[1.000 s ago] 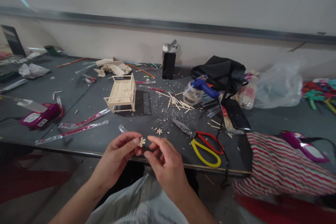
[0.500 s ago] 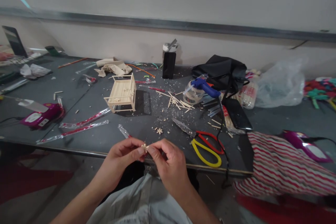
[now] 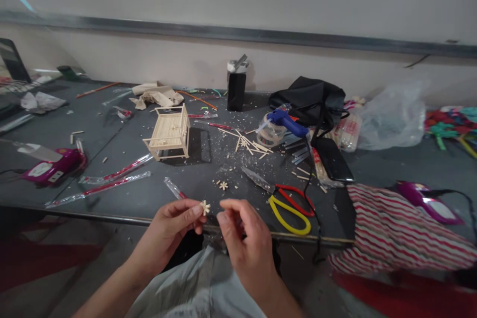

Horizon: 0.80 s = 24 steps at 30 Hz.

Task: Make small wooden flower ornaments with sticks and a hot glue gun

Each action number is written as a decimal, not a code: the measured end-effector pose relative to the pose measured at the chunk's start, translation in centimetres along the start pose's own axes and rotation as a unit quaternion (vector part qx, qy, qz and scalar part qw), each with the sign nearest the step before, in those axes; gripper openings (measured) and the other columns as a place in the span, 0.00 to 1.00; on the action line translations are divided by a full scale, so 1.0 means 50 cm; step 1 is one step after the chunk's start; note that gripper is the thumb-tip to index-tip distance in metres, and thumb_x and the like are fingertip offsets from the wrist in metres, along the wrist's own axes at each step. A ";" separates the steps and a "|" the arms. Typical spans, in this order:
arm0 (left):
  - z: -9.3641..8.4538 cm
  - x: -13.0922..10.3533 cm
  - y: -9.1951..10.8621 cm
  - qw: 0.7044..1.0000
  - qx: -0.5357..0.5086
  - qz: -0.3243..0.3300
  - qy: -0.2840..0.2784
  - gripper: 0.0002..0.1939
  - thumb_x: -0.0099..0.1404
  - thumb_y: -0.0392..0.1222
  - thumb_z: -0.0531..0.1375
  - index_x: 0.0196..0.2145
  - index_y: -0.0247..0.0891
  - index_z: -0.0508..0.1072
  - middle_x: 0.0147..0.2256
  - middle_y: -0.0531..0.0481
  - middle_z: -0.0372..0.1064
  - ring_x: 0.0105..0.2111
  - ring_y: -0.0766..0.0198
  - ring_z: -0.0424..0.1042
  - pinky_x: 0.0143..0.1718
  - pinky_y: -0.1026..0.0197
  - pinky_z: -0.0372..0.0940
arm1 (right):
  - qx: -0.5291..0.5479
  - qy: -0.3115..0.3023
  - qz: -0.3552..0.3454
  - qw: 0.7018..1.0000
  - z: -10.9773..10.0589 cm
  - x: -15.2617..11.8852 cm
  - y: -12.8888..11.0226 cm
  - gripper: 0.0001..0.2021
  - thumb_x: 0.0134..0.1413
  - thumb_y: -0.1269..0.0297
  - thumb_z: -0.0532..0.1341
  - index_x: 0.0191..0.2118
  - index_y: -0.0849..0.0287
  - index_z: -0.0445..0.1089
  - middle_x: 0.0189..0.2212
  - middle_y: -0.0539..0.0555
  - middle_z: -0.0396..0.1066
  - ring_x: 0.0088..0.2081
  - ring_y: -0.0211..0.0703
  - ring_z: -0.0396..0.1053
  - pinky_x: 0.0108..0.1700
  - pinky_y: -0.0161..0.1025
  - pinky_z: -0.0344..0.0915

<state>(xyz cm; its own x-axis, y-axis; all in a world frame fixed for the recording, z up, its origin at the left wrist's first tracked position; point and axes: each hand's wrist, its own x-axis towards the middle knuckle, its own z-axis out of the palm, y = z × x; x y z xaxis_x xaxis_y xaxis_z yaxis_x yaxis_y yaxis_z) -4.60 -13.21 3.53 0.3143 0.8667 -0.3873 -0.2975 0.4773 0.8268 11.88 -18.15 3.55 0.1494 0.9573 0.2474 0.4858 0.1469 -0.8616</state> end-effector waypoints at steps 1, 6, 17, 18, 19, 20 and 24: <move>0.002 -0.001 0.000 1.000 0.015 0.006 -0.001 0.10 0.53 0.45 0.70 0.27 0.35 0.80 0.24 0.49 0.73 0.22 0.69 0.67 0.28 0.66 0.63 | 0.004 -0.013 0.007 1.000 0.003 0.005 -0.002 0.08 0.62 0.61 0.58 0.43 0.54 0.72 0.33 0.51 0.74 0.34 0.40 0.72 0.35 0.33 0.66; 0.006 -0.010 -0.002 0.999 0.022 0.026 -0.018 0.10 0.55 0.45 0.69 0.31 0.36 0.81 0.26 0.48 0.75 0.25 0.67 0.69 0.32 0.65 0.64 | 0.052 -0.051 0.057 0.996 0.012 0.025 -0.008 0.09 0.60 0.59 0.59 0.33 0.56 0.73 0.29 0.51 0.74 0.30 0.40 0.71 0.30 0.32 0.65; 0.026 -0.002 -0.021 0.998 -0.030 0.057 0.019 0.10 0.52 0.41 0.71 0.34 0.37 0.80 0.31 0.50 0.76 0.30 0.67 0.71 0.35 0.66 0.66 | 0.154 -0.017 0.145 0.977 0.033 0.020 -0.014 0.14 0.58 0.54 0.60 0.27 0.57 0.68 0.15 0.43 0.58 0.18 0.33 0.55 0.18 0.31 0.51; 0.028 -0.001 -0.019 0.998 -0.031 0.051 0.021 0.10 0.52 0.41 0.71 0.33 0.36 0.80 0.30 0.50 0.76 0.29 0.67 0.71 0.35 0.66 0.66 | 0.133 -0.016 0.127 0.983 0.032 0.020 -0.013 0.13 0.59 0.55 0.59 0.28 0.57 0.68 0.16 0.44 0.60 0.18 0.33 0.57 0.19 0.31 0.53; 0.029 0.000 -0.017 0.998 -0.035 0.045 0.022 0.10 0.53 0.41 0.71 0.33 0.36 0.80 0.29 0.50 0.75 0.29 0.68 0.70 0.34 0.66 0.66 | 0.109 -0.016 0.109 0.988 0.032 0.019 -0.011 0.13 0.60 0.56 0.59 0.28 0.57 0.68 0.17 0.45 0.62 0.19 0.34 0.59 0.21 0.31 0.54; 0.031 0.001 -0.016 0.998 -0.041 0.038 0.023 0.09 0.53 0.41 0.70 0.33 0.35 0.80 0.28 0.51 0.75 0.28 0.68 0.70 0.34 0.66 0.65 | 0.086 -0.021 0.091 0.992 0.031 0.019 -0.010 0.12 0.61 0.57 0.58 0.28 0.58 0.69 0.19 0.46 0.66 0.21 0.35 0.62 0.23 0.31 0.57; 0.037 0.003 -0.012 0.997 -0.068 0.014 0.013 0.08 0.56 0.41 0.69 0.32 0.34 0.79 0.26 0.51 0.74 0.27 0.68 0.70 0.33 0.66 0.65 | 0.029 -0.042 0.027 0.998 0.029 0.012 -0.007 0.12 0.64 0.61 0.54 0.30 0.57 0.68 0.26 0.49 0.72 0.29 0.37 0.69 0.32 0.32 0.62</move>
<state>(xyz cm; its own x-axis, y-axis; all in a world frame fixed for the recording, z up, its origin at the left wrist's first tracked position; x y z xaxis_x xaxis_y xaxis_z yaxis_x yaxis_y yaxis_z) -2.69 -13.64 3.74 0.2815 0.8823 -0.3772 -0.4260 0.4672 0.7748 10.52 -17.28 3.35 0.1000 0.9813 0.1642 0.4275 0.1067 -0.8977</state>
